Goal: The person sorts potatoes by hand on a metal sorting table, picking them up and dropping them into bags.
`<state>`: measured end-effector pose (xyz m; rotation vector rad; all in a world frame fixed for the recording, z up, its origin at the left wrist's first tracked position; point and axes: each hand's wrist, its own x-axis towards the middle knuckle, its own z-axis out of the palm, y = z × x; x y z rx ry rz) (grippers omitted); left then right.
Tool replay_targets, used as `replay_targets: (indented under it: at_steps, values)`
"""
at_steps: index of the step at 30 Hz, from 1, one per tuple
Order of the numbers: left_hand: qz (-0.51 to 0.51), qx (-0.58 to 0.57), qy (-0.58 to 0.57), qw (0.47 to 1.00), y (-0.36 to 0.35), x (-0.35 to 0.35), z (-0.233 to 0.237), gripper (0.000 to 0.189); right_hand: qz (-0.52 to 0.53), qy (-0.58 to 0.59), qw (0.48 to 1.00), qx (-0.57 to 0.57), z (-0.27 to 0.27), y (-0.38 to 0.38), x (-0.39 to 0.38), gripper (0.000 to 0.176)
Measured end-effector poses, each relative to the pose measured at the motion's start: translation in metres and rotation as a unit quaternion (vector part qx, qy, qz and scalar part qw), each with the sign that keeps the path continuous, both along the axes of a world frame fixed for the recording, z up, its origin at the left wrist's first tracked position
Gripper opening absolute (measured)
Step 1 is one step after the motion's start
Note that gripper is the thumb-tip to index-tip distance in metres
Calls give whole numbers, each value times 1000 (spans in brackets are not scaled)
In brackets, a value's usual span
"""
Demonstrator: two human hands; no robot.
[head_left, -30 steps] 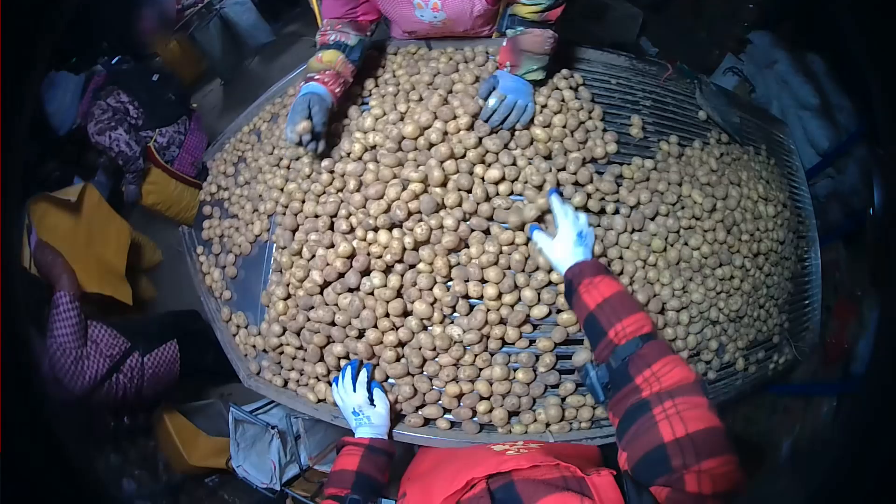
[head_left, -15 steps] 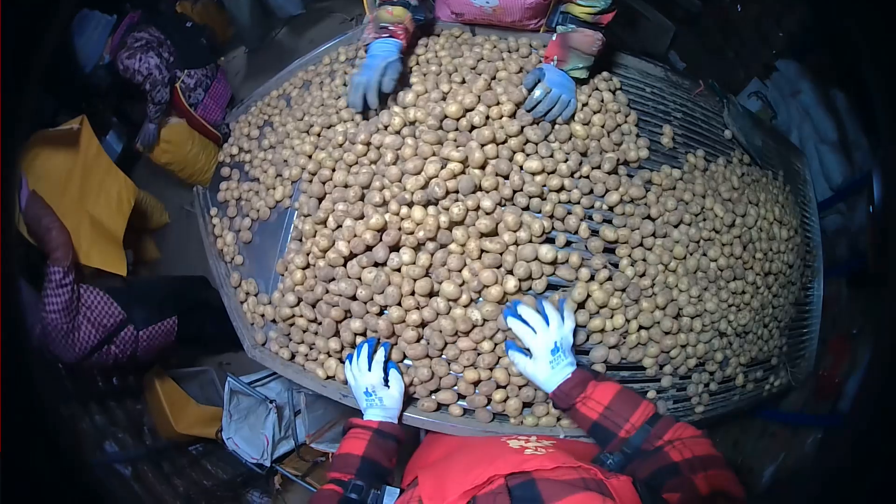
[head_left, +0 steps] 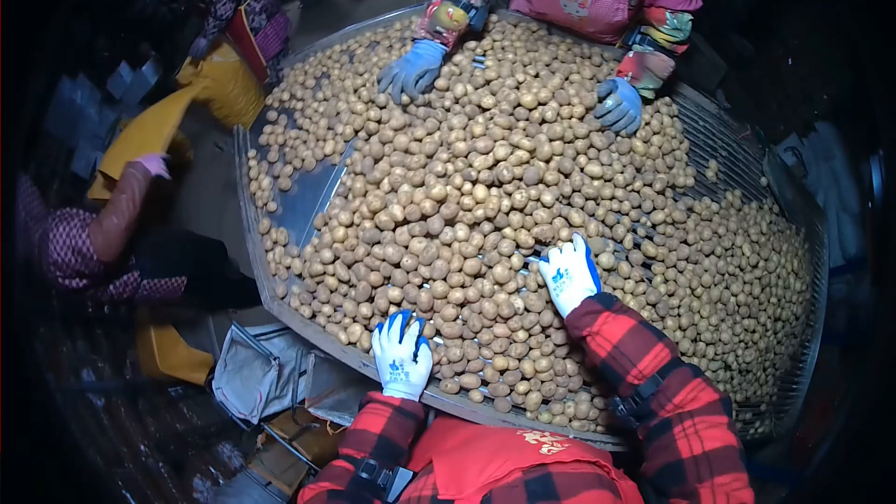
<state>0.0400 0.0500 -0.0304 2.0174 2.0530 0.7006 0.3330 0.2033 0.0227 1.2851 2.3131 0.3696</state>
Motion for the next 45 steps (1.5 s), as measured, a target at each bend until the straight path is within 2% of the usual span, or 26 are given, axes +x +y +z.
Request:
replay_targets:
  at_steps: [3, 4, 8, 9, 11, 12, 14, 15, 16, 17, 21, 23, 24, 25, 27, 28, 29, 30, 31, 32, 33, 35, 37, 39, 43, 45]
  values:
    - [3, 2, -12, 1000, -1, 0, -2, 37, -47, 56, 997, -30, -25, 5, -1, 21]
    - [8, 7, -26, 1000, -2, -1, -1, 37, -28, 161, 986, 22, -37, 2, 13, 21]
    - [10, 36, -39, 999, -4, -1, 1, 42, -41, 404, 906, 117, 16, -26, 26, 27]
    - [5, 45, -37, 998, -5, 1, 3, 45, -71, 446, 889, 80, 25, -39, 18, 30]
    - [-55, 111, -43, 991, -9, 5, -5, 55, -184, 570, 793, -113, 29, -71, -5, 38]
    - [-87, 118, -83, 986, -11, 15, 0, 59, -247, 652, 681, -225, 21, -88, -20, 42]
    - [-149, 116, -140, 972, -17, 36, 19, 73, -380, 635, 541, -400, 41, -103, -57, 44]
    - [-166, 159, -167, 959, -21, 43, 2, 69, -323, 676, 526, -402, 9, -119, -67, 41]
    - [-161, 115, -167, 966, -21, 41, 9, 66, -343, 646, 501, -463, 29, -122, -81, 35]
    - [-153, 69, -167, 972, -24, 36, 17, 63, -318, 605, 563, -464, 5, -133, -87, 31]
    - [-115, 35, -170, 978, -50, -2, 35, 48, -283, 573, 533, -555, 36, -135, -95, 39]
    - [-12, 36, -144, 989, -72, -20, 38, 39, -116, 632, 643, -417, 11, -140, -81, 42]
    - [63, 46, -139, 987, -86, -33, 22, 34, -152, 645, 647, -378, 13, -135, -72, 38]
    - [136, -23, -155, 978, -101, -50, 10, 31, -158, 599, 701, -352, 20, -117, -60, 32]
    - [303, -129, -403, 854, -114, -68, 15, 31, -94, 573, 806, -112, 23, -91, -40, 24]
    - [342, -143, -415, 831, -120, -80, 7, 34, -26, 565, 825, 2, 18, -74, -27, 24]
    - [356, -160, -368, 844, -127, -90, 0, 35, -51, 519, 853, -15, 32, -55, -15, 27]
    - [371, -164, -349, 845, -134, -99, -12, 36, 29, 556, 824, 103, 20, -36, -3, 32]
    - [378, -200, -319, 846, -140, -109, -28, 35, -5, 481, 871, 96, 18, -19, 12, 40]
    - [346, -180, -201, 898, -151, -117, -62, 36, 3, 417, 893, 171, -5, 1, 27, 49]
    - [307, -161, -81, 934, -161, -119, -86, 39, -39, 347, 926, 145, -20, 22, 38, 59]
    - [304, -194, 69, 930, -153, -103, -62, 50, -38, 271, 955, 115, -39, 48, 32, 67]
    - [323, -140, 35, 935, -142, -94, -48, 54, -115, 187, 970, 104, -60, 64, 17, 75]
    - [326, -49, 21, 944, -130, -86, -45, 54, -97, 199, 966, 132, -60, 62, 17, 74]
    - [281, 44, 39, 958, -86, -90, -24, 52, -2, 431, 897, 94, -46, 42, 17, 54]
    - [263, 62, 35, 962, -62, -106, -28, 50, 52, 439, 893, 86, -3, 21, -20, 53]
